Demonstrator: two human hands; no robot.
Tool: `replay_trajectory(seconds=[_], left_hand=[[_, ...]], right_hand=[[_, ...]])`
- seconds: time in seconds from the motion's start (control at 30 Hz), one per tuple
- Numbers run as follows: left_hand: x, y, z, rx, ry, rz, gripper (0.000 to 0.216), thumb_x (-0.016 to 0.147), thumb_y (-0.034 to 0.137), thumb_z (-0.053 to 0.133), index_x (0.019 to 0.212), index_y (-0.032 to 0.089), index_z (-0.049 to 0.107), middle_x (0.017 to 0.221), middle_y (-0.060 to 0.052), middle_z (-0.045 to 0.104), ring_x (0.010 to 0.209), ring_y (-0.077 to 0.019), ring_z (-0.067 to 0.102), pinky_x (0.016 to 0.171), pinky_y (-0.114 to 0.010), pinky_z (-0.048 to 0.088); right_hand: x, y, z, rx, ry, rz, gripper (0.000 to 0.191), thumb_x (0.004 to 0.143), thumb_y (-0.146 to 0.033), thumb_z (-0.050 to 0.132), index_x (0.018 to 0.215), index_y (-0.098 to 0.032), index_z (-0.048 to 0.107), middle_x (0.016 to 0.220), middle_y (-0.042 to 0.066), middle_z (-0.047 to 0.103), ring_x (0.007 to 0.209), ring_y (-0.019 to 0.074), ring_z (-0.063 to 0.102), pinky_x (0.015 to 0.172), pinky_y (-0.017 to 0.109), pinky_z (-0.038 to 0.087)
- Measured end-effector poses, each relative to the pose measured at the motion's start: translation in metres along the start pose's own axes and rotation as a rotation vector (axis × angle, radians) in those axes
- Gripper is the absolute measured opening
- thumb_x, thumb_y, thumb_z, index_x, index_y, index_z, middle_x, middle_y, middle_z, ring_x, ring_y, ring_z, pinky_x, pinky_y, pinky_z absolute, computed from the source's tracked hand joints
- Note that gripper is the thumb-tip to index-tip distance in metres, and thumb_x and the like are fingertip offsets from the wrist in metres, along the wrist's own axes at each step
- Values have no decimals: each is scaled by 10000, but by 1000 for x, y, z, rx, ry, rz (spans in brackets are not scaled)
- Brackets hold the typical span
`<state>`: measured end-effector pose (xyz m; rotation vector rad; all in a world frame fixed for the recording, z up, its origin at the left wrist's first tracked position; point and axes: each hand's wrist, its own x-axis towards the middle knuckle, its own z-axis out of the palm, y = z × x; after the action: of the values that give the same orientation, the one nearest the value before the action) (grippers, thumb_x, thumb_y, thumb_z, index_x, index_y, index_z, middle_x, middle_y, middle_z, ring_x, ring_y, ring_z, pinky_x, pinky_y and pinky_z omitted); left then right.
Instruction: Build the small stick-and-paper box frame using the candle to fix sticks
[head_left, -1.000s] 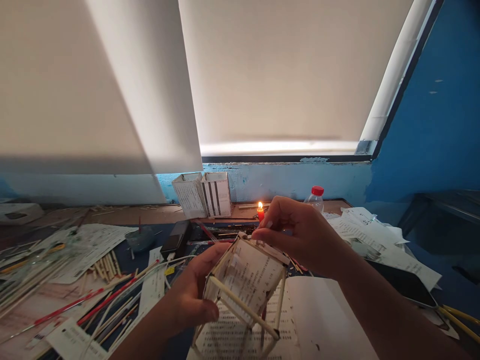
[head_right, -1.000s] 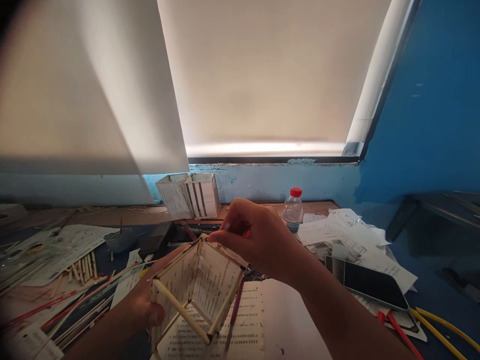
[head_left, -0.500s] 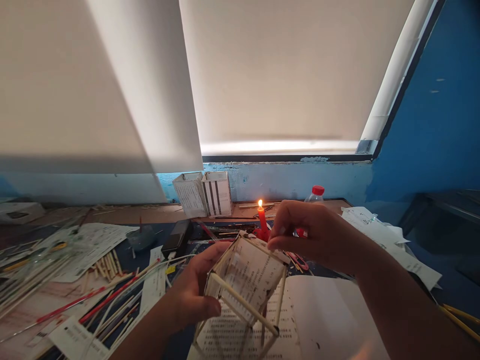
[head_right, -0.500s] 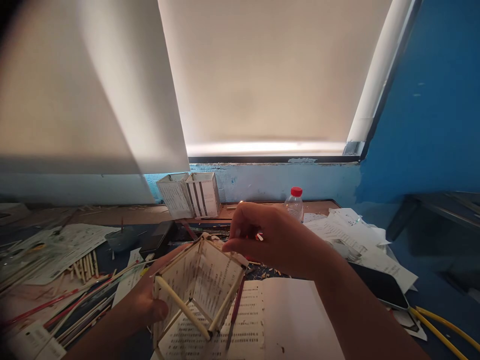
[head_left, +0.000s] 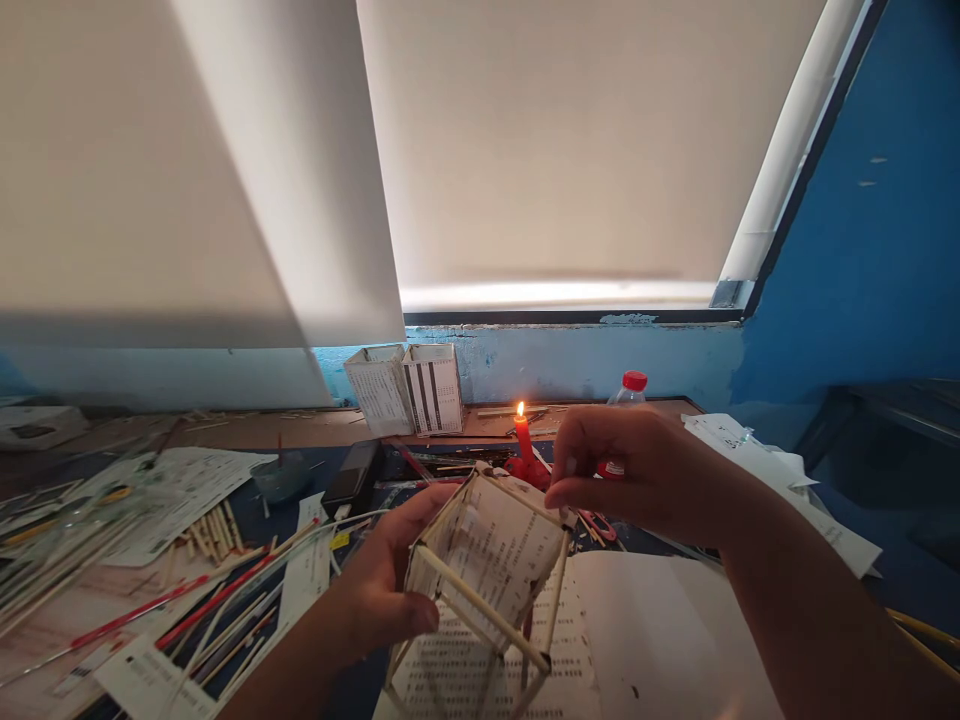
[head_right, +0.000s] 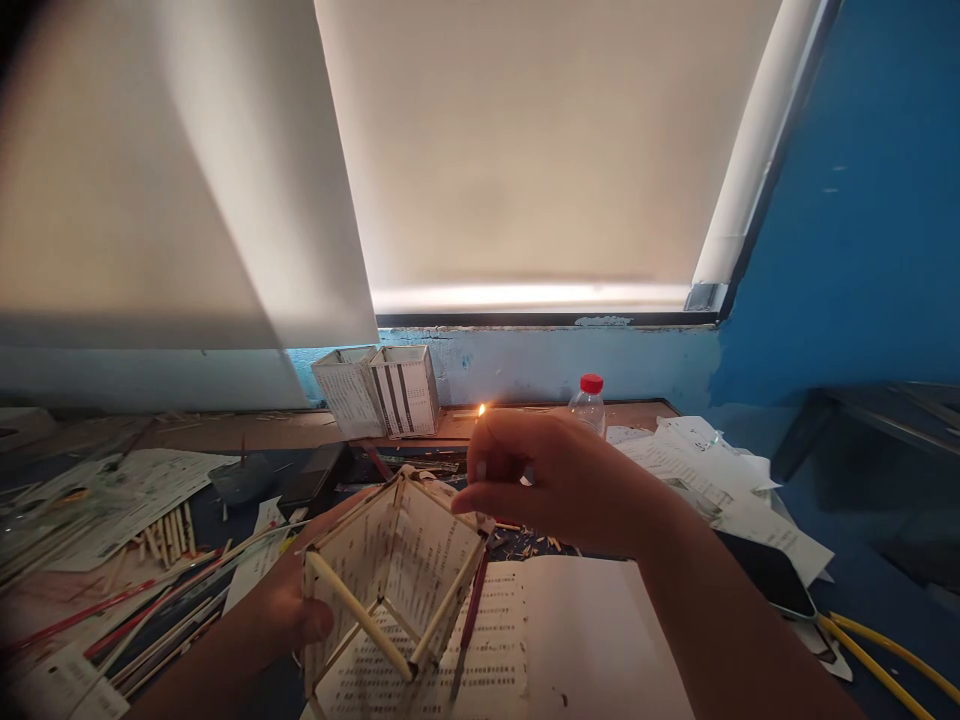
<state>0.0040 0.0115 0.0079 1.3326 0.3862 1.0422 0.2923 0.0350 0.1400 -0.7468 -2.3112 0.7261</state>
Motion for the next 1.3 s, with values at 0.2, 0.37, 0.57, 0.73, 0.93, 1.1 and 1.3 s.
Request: replay_trajectory(seconds=[0.2, 0.37, 0.57, 0.73, 0.93, 1.1, 1.3], left_hand=[[0, 0, 0, -9, -4, 14, 908, 635, 505, 952, 1446, 316, 591, 1300, -82, 738, 1140, -334, 720, 920, -354, 567], [1, 1, 2, -96, -9, 33, 831, 630, 404, 983, 1391, 381, 650, 1301, -34, 757, 1135, -308, 740, 925, -330, 577], [0, 2, 3, -84, -25, 60, 784, 663, 394, 967, 1381, 388, 654, 1330, -30, 748, 1184, -330, 720, 957, -363, 568], [0, 1, 1, -97, -15, 26, 789, 646, 396, 978, 1370, 407, 665, 1362, -15, 738, 1177, -309, 722, 957, -333, 561], [1, 2, 2, -105, -51, 59, 785, 667, 360, 971, 1384, 402, 655, 1369, -17, 735, 1172, -304, 723, 958, -326, 560], [1, 7, 6, -102, -42, 53, 780, 675, 380, 967, 1390, 386, 655, 1329, -32, 747, 1174, -301, 723, 966, -339, 564], [0, 10, 5, -141, -65, 19, 741, 713, 251, 952, 1369, 452, 670, 1383, 32, 729, 1214, -258, 719, 985, -310, 570]], right_hand=[[5, 1, 10, 109, 45, 36, 289, 904, -453, 792, 852, -212, 641, 782, -9, 673, 643, 115, 603, 560, 231, 483], [15, 13, 10, 332, 268, 28, 288, 882, -441, 821, 877, -217, 640, 758, -7, 697, 661, 129, 629, 582, 261, 509], [35, 57, 17, 255, 545, 149, 219, 859, -406, 823, 877, -206, 735, 706, -5, 703, 598, 118, 575, 535, 267, 454], [46, 94, 42, 236, 594, 158, 259, 872, -416, 777, 968, -179, 817, 916, 85, 809, 840, 222, 738, 772, 361, 586], [50, 112, 55, 157, 615, 207, 273, 888, -370, 741, 1060, -180, 833, 987, 99, 826, 855, 239, 757, 779, 360, 581], [51, 119, 56, 191, 606, 226, 300, 884, -358, 741, 1090, -154, 821, 1030, 116, 832, 898, 246, 778, 807, 355, 597], [52, 127, 57, 249, 598, 222, 308, 871, -387, 745, 1073, -166, 817, 990, 108, 841, 904, 260, 800, 809, 359, 626]])
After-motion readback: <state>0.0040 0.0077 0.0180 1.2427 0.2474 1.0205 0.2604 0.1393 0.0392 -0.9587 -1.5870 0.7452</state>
